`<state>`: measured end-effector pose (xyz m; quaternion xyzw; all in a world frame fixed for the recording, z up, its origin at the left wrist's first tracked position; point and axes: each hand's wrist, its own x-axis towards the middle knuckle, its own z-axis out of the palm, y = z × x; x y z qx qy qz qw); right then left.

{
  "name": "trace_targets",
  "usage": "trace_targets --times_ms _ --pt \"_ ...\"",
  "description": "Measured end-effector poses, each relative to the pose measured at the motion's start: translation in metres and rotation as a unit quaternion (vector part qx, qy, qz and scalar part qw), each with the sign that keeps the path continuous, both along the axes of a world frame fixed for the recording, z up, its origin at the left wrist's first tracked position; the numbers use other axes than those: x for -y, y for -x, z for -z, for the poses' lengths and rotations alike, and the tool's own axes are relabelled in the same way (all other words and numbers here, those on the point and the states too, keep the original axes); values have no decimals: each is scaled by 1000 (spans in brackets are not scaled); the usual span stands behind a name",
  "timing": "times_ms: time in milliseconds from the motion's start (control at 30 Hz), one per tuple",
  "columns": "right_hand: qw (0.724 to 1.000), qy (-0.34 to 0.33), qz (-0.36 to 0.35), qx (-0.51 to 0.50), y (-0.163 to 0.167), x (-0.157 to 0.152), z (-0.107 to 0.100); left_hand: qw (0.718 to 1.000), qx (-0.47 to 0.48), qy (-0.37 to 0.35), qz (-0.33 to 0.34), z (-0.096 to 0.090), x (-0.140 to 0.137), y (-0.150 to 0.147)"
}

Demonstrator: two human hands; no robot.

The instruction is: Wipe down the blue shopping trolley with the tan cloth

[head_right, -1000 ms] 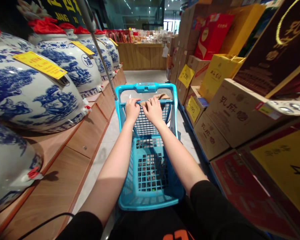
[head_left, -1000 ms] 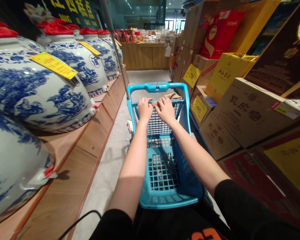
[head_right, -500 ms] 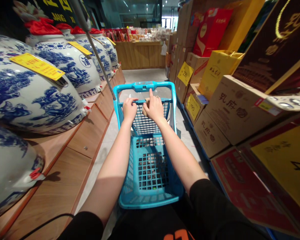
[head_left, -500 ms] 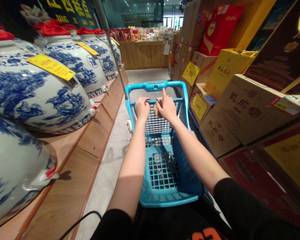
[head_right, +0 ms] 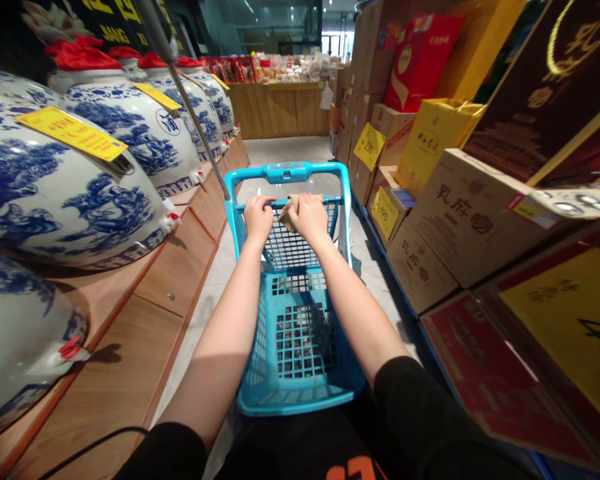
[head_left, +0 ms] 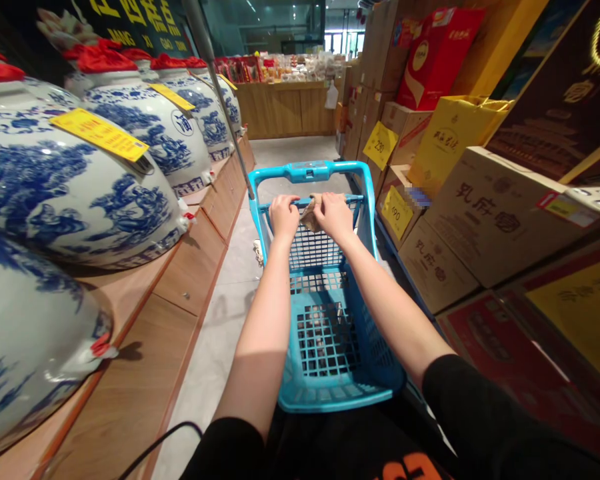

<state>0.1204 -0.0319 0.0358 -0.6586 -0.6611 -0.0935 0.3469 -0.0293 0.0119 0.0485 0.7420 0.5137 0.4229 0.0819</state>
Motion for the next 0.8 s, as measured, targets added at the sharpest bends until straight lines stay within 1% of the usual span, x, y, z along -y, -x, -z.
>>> trace_targets --times_ms 133,200,300,433,567,633,700,767,800 --pt "999 16 25 -38 -19 5 -6 999 -36 -12 2 -6 13 -10" --pt "999 25 15 -36 -20 7 -7 998 -67 -1 12 -6 19 -19" --pt "999 29 -11 -33 -15 10 -7 994 -103 36 20 -1 24 -28" --pt "997 30 -22 -65 -13 11 -8 993 -106 59 5 2 25 -29" --pt "996 35 -22 -78 -14 11 -12 990 -103 91 -19 -3 28 -30" --pt "996 39 -27 -72 -11 11 -14 986 -115 116 -28 -6 32 -32" --pt "996 43 -36 -66 -7 12 -15 983 -129 125 -30 -9 35 -34" --pt "996 47 -25 -67 -7 13 -16 983 -132 126 -34 -12 37 -34" --pt "997 47 -8 -68 -9 13 -16 983 -127 127 -41 -13 38 -33"
